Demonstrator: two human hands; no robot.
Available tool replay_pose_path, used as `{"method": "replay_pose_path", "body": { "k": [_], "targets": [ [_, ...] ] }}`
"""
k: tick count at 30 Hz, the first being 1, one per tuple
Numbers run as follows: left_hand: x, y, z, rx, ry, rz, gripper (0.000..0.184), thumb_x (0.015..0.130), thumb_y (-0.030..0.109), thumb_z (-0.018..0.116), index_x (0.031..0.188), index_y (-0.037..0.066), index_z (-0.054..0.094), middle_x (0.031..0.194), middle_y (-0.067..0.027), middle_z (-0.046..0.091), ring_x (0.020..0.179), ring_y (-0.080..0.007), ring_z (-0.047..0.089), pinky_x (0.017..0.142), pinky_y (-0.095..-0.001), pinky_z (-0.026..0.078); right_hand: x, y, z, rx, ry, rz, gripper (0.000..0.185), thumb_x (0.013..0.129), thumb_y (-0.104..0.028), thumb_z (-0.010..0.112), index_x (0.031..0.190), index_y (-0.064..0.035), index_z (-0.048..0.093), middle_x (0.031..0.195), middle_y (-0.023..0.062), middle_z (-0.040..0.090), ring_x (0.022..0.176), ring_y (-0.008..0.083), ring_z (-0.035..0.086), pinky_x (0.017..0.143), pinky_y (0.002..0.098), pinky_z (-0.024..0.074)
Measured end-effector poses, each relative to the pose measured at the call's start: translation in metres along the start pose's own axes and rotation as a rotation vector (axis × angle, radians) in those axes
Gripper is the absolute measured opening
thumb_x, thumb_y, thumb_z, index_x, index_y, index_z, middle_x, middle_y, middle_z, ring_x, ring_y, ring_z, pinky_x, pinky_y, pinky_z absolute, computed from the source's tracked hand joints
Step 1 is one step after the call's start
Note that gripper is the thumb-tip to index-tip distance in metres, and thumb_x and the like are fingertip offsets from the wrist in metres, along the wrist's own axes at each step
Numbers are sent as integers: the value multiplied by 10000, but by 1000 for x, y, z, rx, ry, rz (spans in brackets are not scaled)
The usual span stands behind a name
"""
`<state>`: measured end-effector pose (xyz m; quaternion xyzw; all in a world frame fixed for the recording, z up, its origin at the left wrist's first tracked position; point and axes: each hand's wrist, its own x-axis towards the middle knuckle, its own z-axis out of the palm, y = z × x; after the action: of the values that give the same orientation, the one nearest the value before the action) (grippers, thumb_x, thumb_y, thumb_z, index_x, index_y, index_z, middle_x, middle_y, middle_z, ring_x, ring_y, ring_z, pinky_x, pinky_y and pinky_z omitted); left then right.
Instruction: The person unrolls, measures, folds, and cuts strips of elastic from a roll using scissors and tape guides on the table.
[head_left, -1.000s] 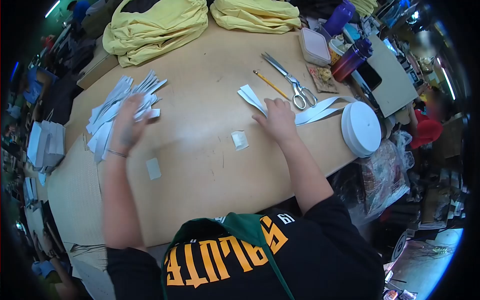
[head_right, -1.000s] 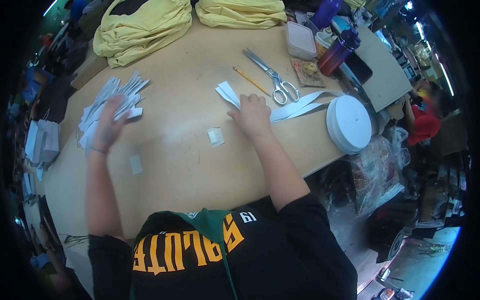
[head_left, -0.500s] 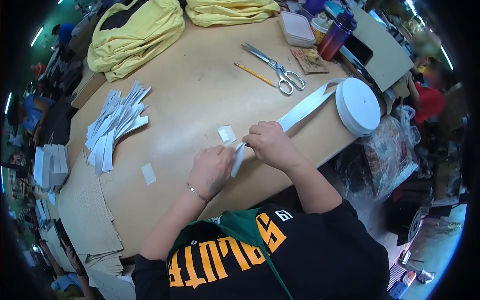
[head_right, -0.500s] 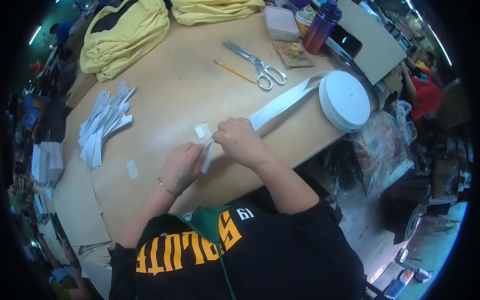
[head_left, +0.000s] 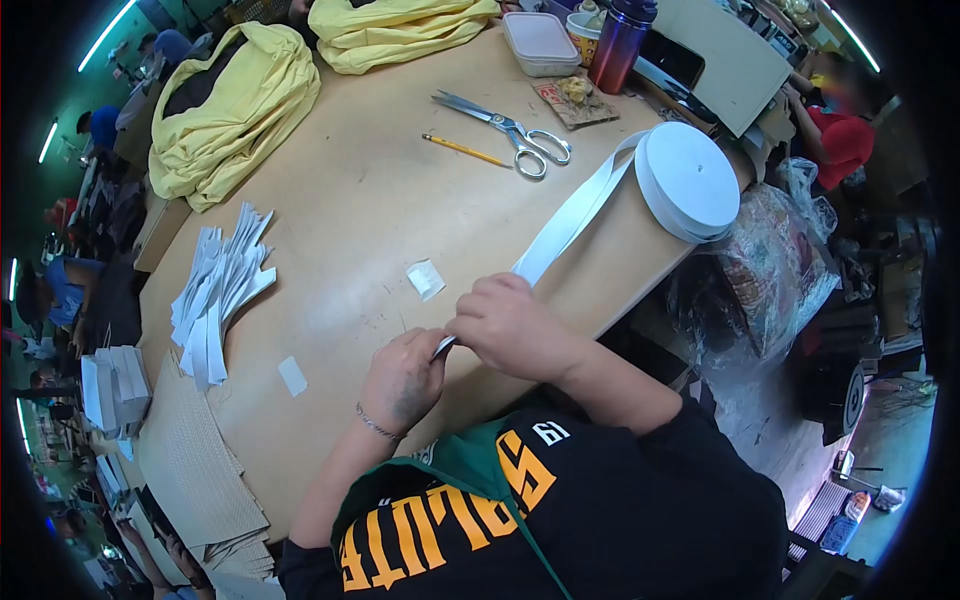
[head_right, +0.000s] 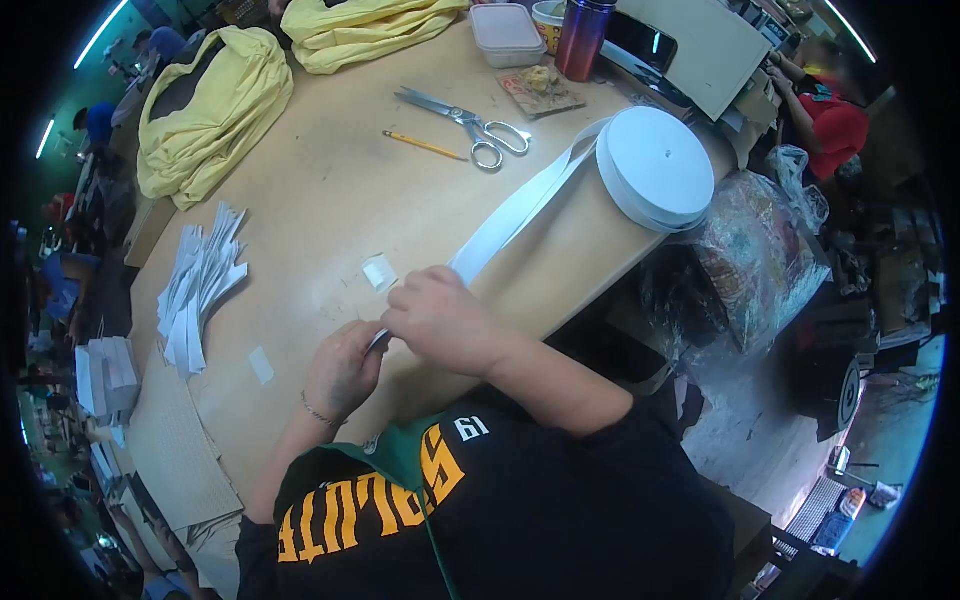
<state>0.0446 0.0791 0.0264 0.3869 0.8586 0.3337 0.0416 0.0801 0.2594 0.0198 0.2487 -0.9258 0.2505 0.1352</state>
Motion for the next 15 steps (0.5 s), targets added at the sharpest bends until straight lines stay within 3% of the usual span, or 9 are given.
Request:
{"method": "replay_pose_path", "body": {
  "k": [3, 4, 6, 9, 14, 15],
  "targets": [
    [-11, -5, -10, -171, -151, -164, 48, 800, 59, 563, 797, 30, 601, 683, -110, 592, 619, -290, 584, 591, -360, 480, -30, 16, -25, 67, 445, 320, 517, 790, -316, 642, 1216, -79, 468, 1137, 139, 468, 993, 258, 519, 874, 363, 381],
    [-15, -6, -15, -217, -199, -207, 53, 802, 60, 565, 789, 28, 605, 676, -109, 592, 611, -281, 586, 588, -350, 480, -53, 31, -20, 159, 623, 542, 696, 782, -385, 671, 1327, -83, 362, 1225, 158, 421, 1039, 277, 503, 910, 369, 370],
    [-22, -8, -26, -318, -294, -290, 68, 806, 63, 569, 771, 24, 612, 662, -106, 591, 594, -264, 589, 583, -330, 480, -86, 68, -24, 1141, 1196, 1038, 903, 734, -441, 716, 1386, -89, 200, 1291, 175, 371, 1125, 313, 461, 962, 397, 343],
    [-37, -14, -50, -302, -398, -225, 75, 789, 48, 593, 751, -6, 629, 675, -79, 629, 583, -159, 623, 541, -274, 485, -104, 93, -33, 1519, 1384, 1178, 880, 776, -449, 679, 1391, -85, 166, 1312, 209, 348, 1162, 362, 435, 966, 393, 344],
    [-78, -24, -78, -387, -425, -347, 32, 753, 4, 608, 750, -3, 639, 679, -78, 634, 618, -173, 626, 580, -278, 490, -120, 152, -72, 1598, 1679, 948, 725, 772, -302, 721, 1326, -61, 320, 1310, 179, 363, 1200, 355, 390, 947, 486, 382],
    [-88, -27, -81, -397, -425, -373, 32, 745, -5, 611, 752, -2, 641, 679, -77, 634, 627, -174, 627, 590, -280, 490, -144, 175, -78, 1666, 1676, 1013, 653, 755, -232, 738, 1275, -51, 387, 1285, 151, 387, 1174, 341, 396, 931, 521, 398]
  ]
}}
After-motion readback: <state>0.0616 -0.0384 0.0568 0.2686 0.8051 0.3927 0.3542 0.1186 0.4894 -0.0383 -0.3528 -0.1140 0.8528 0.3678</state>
